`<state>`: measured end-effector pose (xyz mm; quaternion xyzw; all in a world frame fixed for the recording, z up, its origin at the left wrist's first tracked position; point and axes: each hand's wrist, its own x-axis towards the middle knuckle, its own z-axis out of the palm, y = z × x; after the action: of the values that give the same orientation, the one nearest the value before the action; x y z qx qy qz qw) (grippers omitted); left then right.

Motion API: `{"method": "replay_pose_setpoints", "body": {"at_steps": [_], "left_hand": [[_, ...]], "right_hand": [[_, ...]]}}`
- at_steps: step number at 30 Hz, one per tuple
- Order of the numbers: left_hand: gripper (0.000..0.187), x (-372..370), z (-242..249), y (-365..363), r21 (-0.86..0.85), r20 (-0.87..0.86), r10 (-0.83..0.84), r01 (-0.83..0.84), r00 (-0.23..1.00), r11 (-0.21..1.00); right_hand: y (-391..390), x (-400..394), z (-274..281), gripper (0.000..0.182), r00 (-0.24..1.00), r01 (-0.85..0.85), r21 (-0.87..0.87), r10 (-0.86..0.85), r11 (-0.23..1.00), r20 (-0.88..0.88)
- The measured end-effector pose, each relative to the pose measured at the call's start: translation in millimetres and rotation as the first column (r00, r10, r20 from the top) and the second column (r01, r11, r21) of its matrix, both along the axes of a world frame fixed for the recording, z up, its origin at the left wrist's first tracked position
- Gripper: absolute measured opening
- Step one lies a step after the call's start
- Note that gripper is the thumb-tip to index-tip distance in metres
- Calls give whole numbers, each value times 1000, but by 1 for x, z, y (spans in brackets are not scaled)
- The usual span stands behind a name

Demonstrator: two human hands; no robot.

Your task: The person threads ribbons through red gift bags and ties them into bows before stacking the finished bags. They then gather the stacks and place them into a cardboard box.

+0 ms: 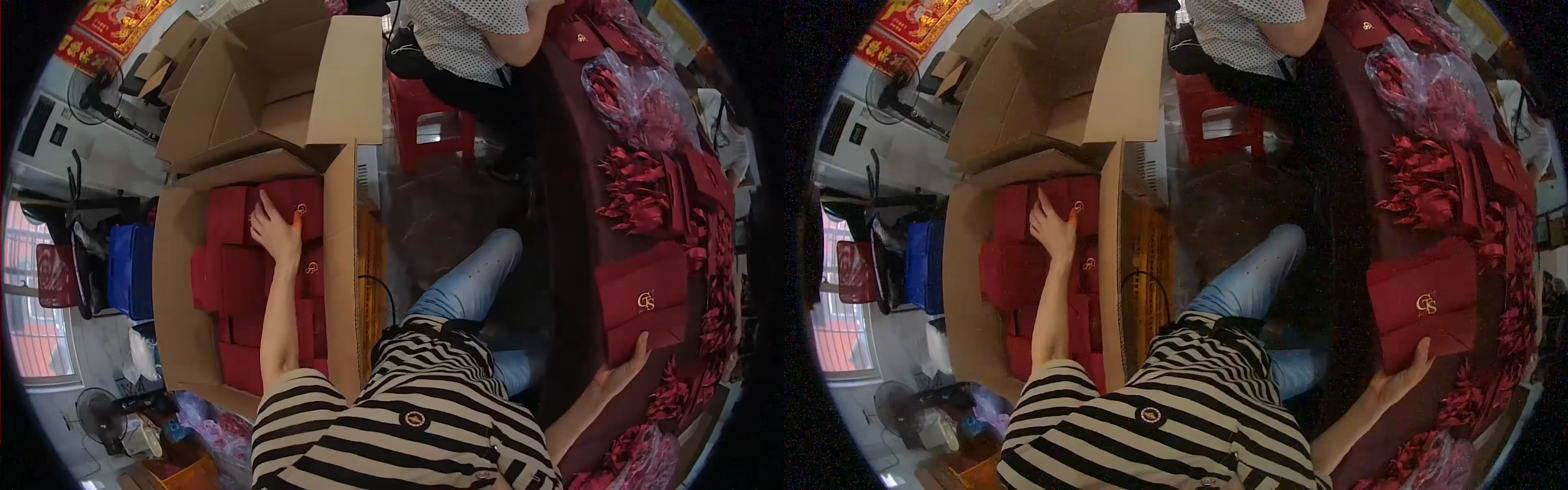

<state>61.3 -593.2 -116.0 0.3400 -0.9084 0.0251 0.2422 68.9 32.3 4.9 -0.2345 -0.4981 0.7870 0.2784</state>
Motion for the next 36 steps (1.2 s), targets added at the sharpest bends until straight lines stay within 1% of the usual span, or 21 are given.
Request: {"method": "replay_pose_setpoints", "body": {"at_steps": [2, 3, 5, 6, 8, 9, 10, 12, 14, 15, 16, 17, 18, 19, 21, 22, 25, 26, 29, 31, 36], "left_hand": [[92, 6, 22, 1, 48, -132, 47, -41, 990, 998], [89, 11, 48, 9, 166, -274, 14, 33, 962, 986], [84, 23, 71, 10, 216, -447, -2, 109, 895, 970], [82, 33, 75, 1, -32, -416, -115, 111, 902, 993], [84, 38, 104, 12, -149, -510, -237, 186, 827, 971], [81, 36, 128, 38, -12, -534, -218, 250, 817, 968], [76, 30, 138, 44, 64, -574, -280, 383, 769, 921], [71, 2, 178, 104, 360, -714, -281, 680, 642, 638], [77, -32, 190, 147, 390, -747, -478, 887, 461, 247], [81, -49, 194, 173, 395, -750, -546, 915, 372, 81], [87, -58, 206, 219, 508, -779, -497, 849, 382, -143], [88, -72, 204, 247, 532, -698, -656, 821, 287, -207], [87, -79, 205, 287, 551, -678, -690, 797, 253, -249], [87, -81, 213, 325, 628, -688, -684, 672, 243, -393], [95, -95, 198, 375, 509, -578, -815, 772, -22, -381], [97, -95, 195, 402, 505, -560, -827, 765, -60, -398], [101, -97, 182, 459, 482, -505, -857, 791, -101, -377], [101, -98, 178, 469, 475, -510, -849, 779, -135, -409], [106, -94, 175, 491, 544, -513, -836, 679, -195, -493], [108, -89, 177, 500, 661, -524, -828, 518, -197, -542], [103, -81, 175, 515, 654, -572, -786, 447, -237, -610]], "right_hand": [[1, 0, -4, 68, 1000, 17, -16, -17, 1000, 3], [6, 1, -10, 68, 1000, 2, -12, -2, 1000, 6], [3, 1, -13, 67, 1000, -22, -27, 23, 999, 15], [-6, -3, -8, 67, 1000, -21, -41, 22, 999, 22], [-28, -5, 6, 68, 988, 53, -48, -46, 997, 146], [-36, -9, 9, 68, 984, 86, -47, -77, 995, 161], [-39, -7, 10, 71, 999, -36, -52, 38, 998, 32], [-43, -9, 7, 73, 998, -70, -34, 70, 997, 1], [-46, -12, 7, 73, 997, -62, -19, 63, 998, 54], [-47, -11, 9, 72, 995, -97, -18, 97, 995, 24], [-43, -9, 10, 70, 992, -123, 15, 123, 992, 37], [-41, -8, 9, 67, 987, -152, 45, 150, 987, 52], [-44, -7, 9, 63, 991, -131, 25, 131, 991, 22], [-44, -4, 10, 63, 996, -93, 21, 93, 995, 15], [-40, 2, 13, 64, 993, -84, 72, 77, 994, 92], [-37, 5, 1, 63, 997, -44, 93, 37, 995, 68], [-36, 20, -5, 62, 998, 22, 13, -21, 1000, -56], [-30, 25, -14, 62, 998, 16, 123, -9, 992, -62], [-15, 44, -4, 70, 999, -7, 10, 7, 1000, -36], [-14, 52, -6, 65, 998, 43, 46, -41, 998, -44], [3, 69, 1, 57, 982, 180, 121, -170, 976, -87]]}}
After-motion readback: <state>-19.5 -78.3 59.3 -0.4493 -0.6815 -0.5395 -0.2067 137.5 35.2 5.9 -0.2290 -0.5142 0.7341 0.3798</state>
